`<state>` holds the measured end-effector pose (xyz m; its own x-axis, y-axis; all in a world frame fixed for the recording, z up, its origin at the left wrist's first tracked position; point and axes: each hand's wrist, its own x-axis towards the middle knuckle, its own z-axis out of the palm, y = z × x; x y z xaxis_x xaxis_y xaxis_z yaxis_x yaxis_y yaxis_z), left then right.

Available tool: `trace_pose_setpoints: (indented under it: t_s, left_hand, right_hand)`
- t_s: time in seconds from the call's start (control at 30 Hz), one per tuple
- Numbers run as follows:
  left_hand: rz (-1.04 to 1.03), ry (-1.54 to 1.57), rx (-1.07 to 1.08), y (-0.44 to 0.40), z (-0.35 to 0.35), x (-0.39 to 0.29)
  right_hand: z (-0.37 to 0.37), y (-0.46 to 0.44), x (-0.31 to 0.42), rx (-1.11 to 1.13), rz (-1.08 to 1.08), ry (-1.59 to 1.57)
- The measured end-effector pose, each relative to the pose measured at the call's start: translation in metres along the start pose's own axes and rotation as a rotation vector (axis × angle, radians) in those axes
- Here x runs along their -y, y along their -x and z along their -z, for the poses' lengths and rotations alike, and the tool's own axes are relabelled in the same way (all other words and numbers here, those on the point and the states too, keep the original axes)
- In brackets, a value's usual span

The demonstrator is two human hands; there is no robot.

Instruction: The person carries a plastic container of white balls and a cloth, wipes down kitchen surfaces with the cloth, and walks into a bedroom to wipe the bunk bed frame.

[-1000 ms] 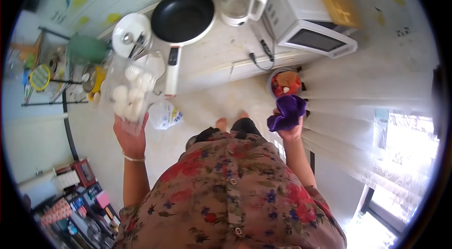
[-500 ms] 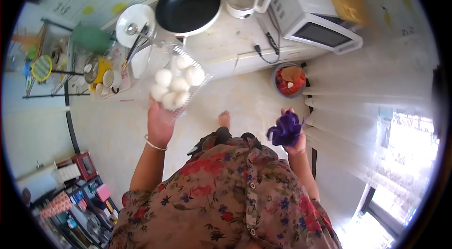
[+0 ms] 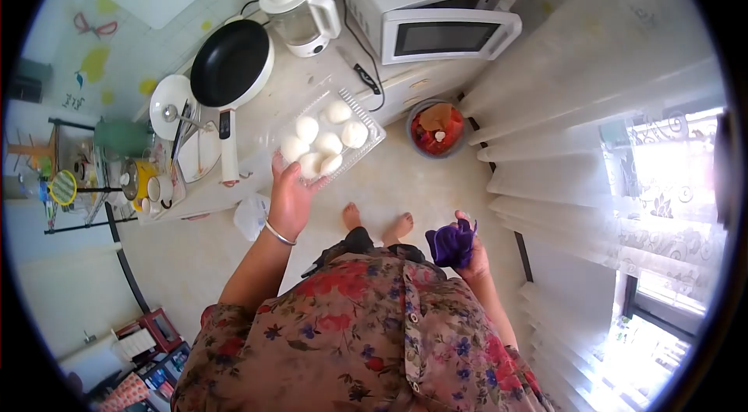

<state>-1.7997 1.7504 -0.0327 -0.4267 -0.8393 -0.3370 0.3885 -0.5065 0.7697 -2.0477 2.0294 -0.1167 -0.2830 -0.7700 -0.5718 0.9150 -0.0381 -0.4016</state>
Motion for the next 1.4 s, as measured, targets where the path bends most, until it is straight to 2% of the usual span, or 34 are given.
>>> trace_pose_setpoints:
  t_s: [0.07, 0.2, 0.27, 0.43, 0.6, 0.8, 1.0, 1.07, 1.13, 1.17, 1.23, 1.3, 1.4]
  left_hand:
    - [0.055, 0.066, -0.001, -0.002, -0.008, 0.013]
    - [0.171, 0.213, 0.001, -0.003, -0.025, 0.028]
    - [0.184, 0.226, -0.027, -0.002, -0.039, 0.036]
    - [0.245, 0.175, -0.069, -0.006, -0.068, 0.062]
    - [0.347, 0.083, -0.088, -0.017, -0.087, 0.083]
    - [0.520, -0.019, -0.035, -0.060, -0.070, 0.121]
    - [0.719, -0.155, -0.031, -0.092, -0.036, 0.171]
    - [0.671, -0.536, 0.174, -0.098, -0.031, 0.177]
    - [0.672, -0.603, 0.176, -0.103, -0.012, 0.191]
    - [0.699, -0.484, 0.069, -0.103, 0.001, 0.197]
    - [0.718, -0.333, -0.112, -0.110, 0.023, 0.204]
    - [0.706, -0.397, -0.212, -0.100, 0.051, 0.196]
    - [0.703, -0.467, -0.365, -0.079, 0.087, 0.182]
  right_hand:
    - [-0.003, 0.003, 0.017, -0.006, 0.021, 0.024]
    - [0.014, 0.010, 0.044, 0.017, 0.023, -0.150]
    - [0.052, 0.008, 0.049, -0.008, -0.002, -0.098]
    - [0.076, 0.012, 0.068, -0.113, -0.035, 0.053]
    - [0.101, 0.005, 0.064, -0.122, -0.064, -0.094]
    - [0.132, -0.032, 0.038, -0.305, 0.021, 0.030]
    - [0.248, -0.173, -0.037, -0.530, -0.052, 0.025]
    - [0.290, -0.234, -0.065, -0.577, -0.067, 0.009]
    - [0.333, -0.299, -0.093, -0.599, -0.058, 0.037]
    - [0.349, -0.330, -0.104, -0.670, -0.046, 0.213]
    - [0.359, -0.380, -0.112, -0.683, -0.013, 0.293]
    - [0.341, -0.412, -0.101, -0.695, 0.034, 0.331]
    - [0.376, -0.501, -0.120, -0.879, 0.000, 0.348]
